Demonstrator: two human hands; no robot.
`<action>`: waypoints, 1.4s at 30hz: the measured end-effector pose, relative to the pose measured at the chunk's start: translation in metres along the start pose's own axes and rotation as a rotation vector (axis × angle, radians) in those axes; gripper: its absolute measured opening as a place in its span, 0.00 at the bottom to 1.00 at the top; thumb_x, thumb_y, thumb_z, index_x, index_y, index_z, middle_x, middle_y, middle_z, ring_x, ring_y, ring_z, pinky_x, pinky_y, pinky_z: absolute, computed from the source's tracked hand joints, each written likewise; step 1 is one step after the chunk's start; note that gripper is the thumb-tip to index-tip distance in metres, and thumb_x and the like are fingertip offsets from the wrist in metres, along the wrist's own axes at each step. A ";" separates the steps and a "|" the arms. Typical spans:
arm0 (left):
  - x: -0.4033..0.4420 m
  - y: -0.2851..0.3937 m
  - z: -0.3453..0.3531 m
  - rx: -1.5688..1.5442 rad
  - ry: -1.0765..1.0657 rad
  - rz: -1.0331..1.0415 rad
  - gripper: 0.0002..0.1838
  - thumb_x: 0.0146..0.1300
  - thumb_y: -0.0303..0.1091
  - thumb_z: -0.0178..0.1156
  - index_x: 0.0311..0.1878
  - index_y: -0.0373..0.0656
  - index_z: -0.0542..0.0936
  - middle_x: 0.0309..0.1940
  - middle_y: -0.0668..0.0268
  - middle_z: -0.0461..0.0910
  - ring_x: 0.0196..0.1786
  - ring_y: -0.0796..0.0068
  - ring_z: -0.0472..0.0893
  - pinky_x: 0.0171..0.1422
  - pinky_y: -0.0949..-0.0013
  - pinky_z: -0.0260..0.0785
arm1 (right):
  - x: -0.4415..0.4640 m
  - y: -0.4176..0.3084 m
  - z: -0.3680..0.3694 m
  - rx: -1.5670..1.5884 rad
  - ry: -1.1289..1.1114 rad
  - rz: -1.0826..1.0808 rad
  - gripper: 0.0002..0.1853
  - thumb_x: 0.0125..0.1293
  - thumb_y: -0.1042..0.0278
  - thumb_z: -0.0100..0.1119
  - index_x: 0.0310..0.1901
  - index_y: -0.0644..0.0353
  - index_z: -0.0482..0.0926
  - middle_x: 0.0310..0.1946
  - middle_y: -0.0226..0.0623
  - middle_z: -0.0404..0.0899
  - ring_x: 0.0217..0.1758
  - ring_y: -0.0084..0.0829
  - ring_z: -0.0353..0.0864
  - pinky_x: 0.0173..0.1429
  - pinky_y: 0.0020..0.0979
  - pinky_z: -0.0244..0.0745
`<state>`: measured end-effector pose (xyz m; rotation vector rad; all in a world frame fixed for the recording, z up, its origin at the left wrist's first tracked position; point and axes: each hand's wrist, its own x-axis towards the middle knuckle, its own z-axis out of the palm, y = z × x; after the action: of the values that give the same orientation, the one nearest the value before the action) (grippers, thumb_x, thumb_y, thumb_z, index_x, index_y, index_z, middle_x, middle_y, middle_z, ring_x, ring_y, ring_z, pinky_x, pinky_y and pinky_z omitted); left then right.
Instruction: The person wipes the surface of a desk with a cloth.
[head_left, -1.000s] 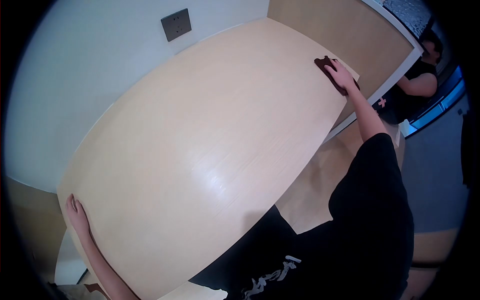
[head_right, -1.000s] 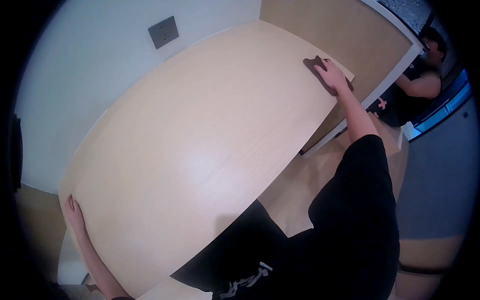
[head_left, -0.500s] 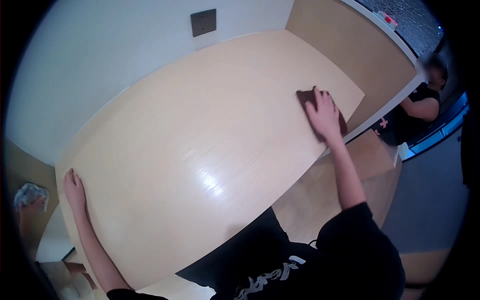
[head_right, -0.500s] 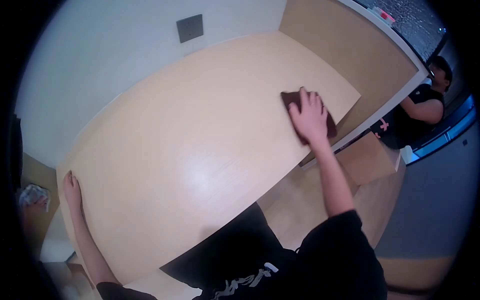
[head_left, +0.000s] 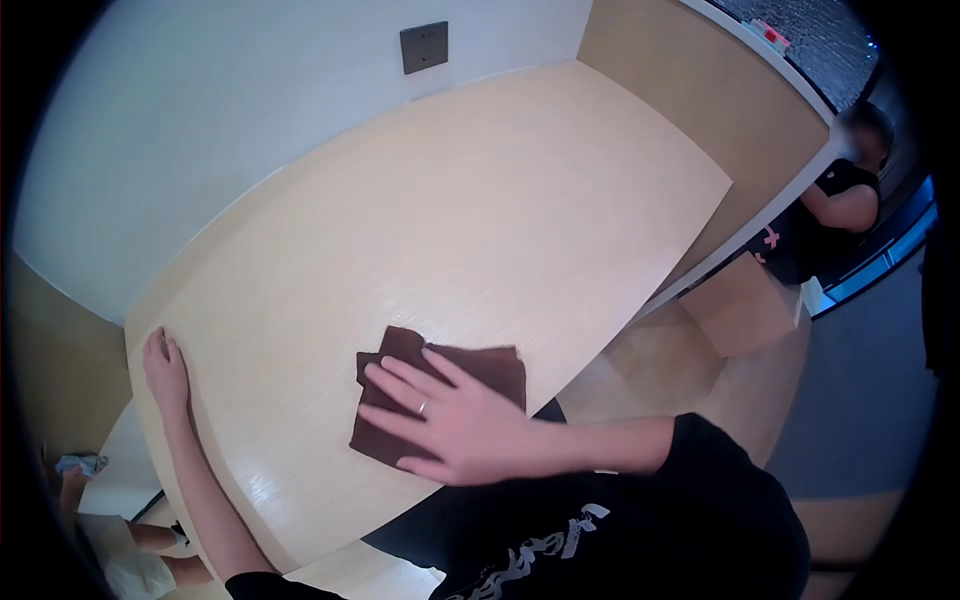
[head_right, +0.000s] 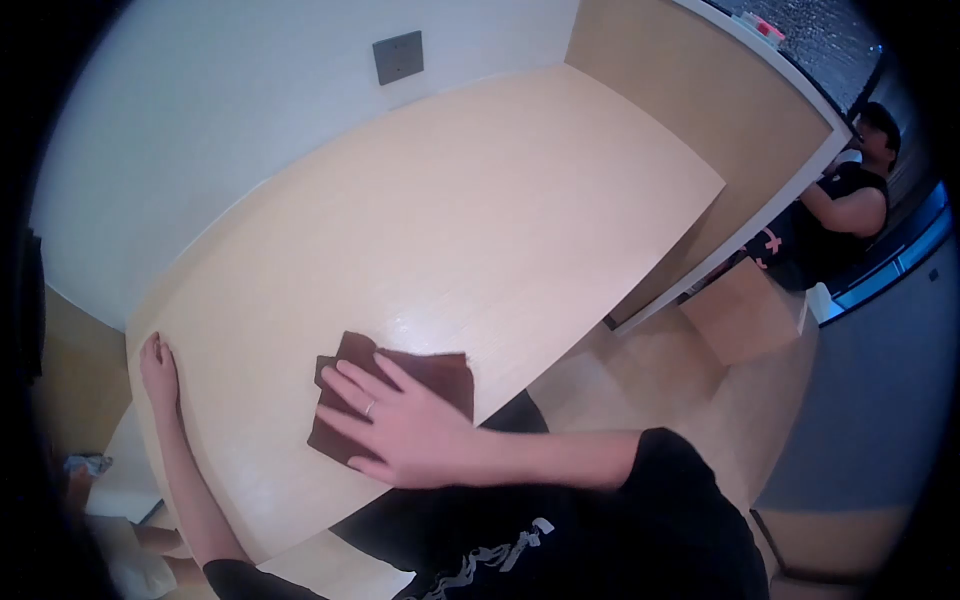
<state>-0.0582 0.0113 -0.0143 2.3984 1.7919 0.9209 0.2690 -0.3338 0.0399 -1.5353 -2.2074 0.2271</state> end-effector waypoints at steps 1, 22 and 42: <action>0.000 0.001 -0.001 0.027 -0.019 0.005 0.18 0.66 0.34 0.47 0.57 0.39 0.72 0.56 0.53 0.71 0.58 0.54 0.72 0.61 0.60 0.65 | -0.003 0.012 -0.006 -0.052 0.017 -0.009 0.32 0.60 0.50 0.55 0.64 0.57 0.65 0.67 0.52 0.56 0.71 0.46 0.55 0.71 0.49 0.50; -0.004 0.002 -0.007 -0.008 -0.042 0.031 0.18 0.66 0.30 0.48 0.57 0.34 0.70 0.55 0.50 0.71 0.58 0.52 0.71 0.62 0.60 0.64 | -0.130 0.422 -0.195 -0.511 0.458 1.035 0.37 0.61 0.40 0.50 0.65 0.59 0.64 0.61 0.47 0.68 0.64 0.45 0.67 0.67 0.38 0.62; -0.010 0.023 0.000 0.235 0.109 0.032 0.16 0.62 0.32 0.50 0.52 0.39 0.73 0.50 0.53 0.74 0.55 0.53 0.72 0.59 0.56 0.65 | -0.035 0.364 -0.136 -0.578 0.203 0.907 0.32 0.63 0.40 0.44 0.67 0.43 0.61 0.70 0.39 0.53 0.73 0.45 0.51 0.69 0.62 0.44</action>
<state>-0.0399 -0.0052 -0.0105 2.5659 2.0108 0.9076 0.6481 -0.2464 0.0158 -2.6564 -1.3294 -0.3233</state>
